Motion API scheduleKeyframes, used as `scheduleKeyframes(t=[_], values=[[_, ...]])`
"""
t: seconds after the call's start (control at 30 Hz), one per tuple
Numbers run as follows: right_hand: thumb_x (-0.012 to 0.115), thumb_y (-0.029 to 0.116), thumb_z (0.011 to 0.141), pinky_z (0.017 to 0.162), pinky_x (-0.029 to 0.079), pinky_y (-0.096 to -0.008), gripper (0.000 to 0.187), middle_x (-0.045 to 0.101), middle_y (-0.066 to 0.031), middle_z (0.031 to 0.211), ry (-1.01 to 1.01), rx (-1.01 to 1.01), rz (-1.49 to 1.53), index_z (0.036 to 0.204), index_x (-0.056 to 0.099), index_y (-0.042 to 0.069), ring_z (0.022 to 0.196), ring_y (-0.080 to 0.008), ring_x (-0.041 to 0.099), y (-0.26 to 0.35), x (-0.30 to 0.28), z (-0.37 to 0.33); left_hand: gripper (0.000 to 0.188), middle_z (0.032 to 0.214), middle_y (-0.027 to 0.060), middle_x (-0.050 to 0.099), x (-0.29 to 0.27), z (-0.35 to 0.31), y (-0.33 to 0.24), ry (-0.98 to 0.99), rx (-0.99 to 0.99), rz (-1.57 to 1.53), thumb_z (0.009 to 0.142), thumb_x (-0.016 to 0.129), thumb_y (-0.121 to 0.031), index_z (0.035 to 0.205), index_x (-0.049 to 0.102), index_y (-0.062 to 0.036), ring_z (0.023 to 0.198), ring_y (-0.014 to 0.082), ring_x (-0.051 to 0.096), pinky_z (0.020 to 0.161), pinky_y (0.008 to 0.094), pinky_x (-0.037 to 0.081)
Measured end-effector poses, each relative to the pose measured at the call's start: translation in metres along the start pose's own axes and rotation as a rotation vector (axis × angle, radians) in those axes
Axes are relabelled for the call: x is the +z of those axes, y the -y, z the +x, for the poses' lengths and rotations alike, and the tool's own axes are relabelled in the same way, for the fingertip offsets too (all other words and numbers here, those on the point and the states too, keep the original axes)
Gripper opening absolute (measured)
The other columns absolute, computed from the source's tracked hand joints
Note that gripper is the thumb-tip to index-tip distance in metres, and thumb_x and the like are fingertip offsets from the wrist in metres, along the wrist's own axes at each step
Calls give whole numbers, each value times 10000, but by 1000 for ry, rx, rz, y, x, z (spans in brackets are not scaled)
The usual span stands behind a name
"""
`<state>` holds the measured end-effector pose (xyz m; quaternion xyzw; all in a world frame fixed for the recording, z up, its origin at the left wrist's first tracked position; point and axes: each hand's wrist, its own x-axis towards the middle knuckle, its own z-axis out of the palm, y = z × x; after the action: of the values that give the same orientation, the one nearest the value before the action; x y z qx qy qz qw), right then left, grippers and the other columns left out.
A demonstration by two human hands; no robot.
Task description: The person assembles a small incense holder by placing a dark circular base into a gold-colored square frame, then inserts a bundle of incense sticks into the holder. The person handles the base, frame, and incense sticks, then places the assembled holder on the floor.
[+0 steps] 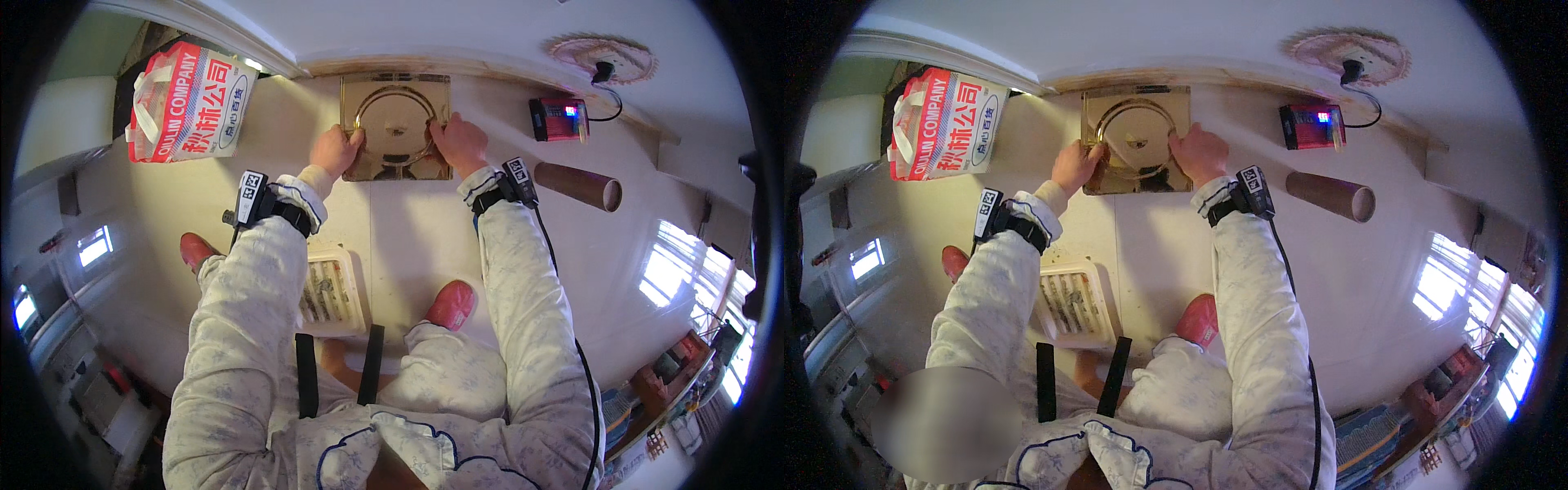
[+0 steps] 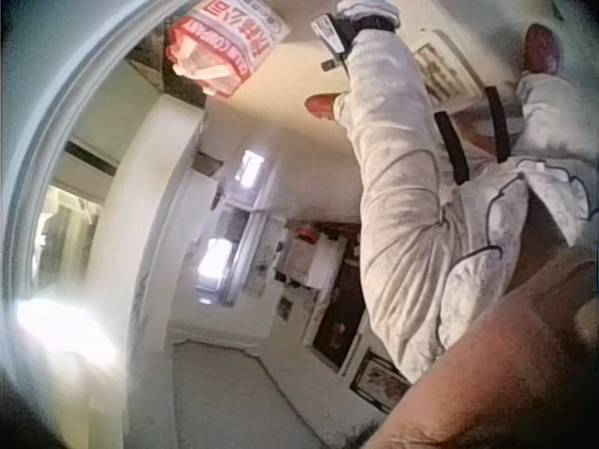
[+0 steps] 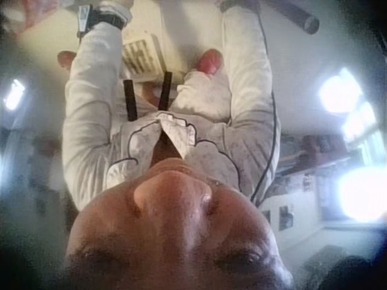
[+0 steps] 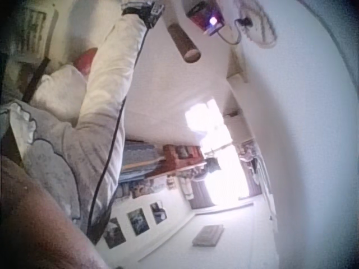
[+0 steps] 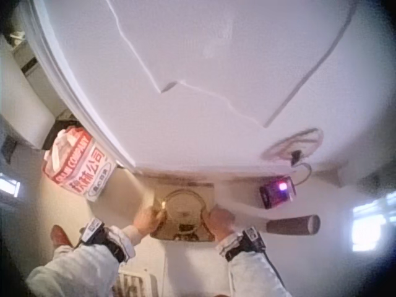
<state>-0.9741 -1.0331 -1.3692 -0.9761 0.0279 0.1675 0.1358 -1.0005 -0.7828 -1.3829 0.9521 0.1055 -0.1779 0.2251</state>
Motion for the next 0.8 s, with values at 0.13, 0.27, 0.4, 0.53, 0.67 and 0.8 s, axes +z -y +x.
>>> scheduleKeyframes(t=[0.13,0.27,0.4,0.53,0.67,0.8], values=[[453,505,873,731,505,-495,525,677,-203,845,-10,9,-17,969,601,10,822,-379,656,3,5,4,511,884,226,667,-7,1,-4,28,-10,11,874,496,-498,929,617,-4,845,418,634,743,478,496],[455,503,874,725,511,-490,522,677,-192,822,-25,25,-15,966,596,8,820,-379,659,1,14,9,563,895,222,668,-11,10,-8,59,-15,62,871,460,-547,932,622,-11,864,406,638,766,468,499],[464,499,875,697,515,-489,515,675,-188,795,-71,-9,-34,948,588,5,789,-378,663,-5,21,17,587,903,226,668,-13,17,-15,69,-9,89,873,443,-559,953,627,-7,879,398,641,773,458,505],[475,495,874,646,519,-490,512,670,-188,760,-127,-44,-30,930,578,-3,743,-378,662,-12,27,23,610,923,227,668,-11,21,-21,104,-9,153,873,441,-571,961,641,-3,889,397,642,777,456,507],[481,493,875,638,521,-489,513,667,-187,747,-167,-67,-26,926,570,-10,727,-379,661,-14,37,25,630,943,226,668,-2,27,-14,117,15,188,882,423,-585,941,658,-4,899,398,640,783,453,507],[478,491,883,653,521,-487,507,667,-186,744,-179,-89,-61,972,541,-4,730,-379,662,-15,42,24,588,984,175,679,8,32,-4,98,23,183,865,415,-561,947,691,-49,930,363,646,813,443,504]])
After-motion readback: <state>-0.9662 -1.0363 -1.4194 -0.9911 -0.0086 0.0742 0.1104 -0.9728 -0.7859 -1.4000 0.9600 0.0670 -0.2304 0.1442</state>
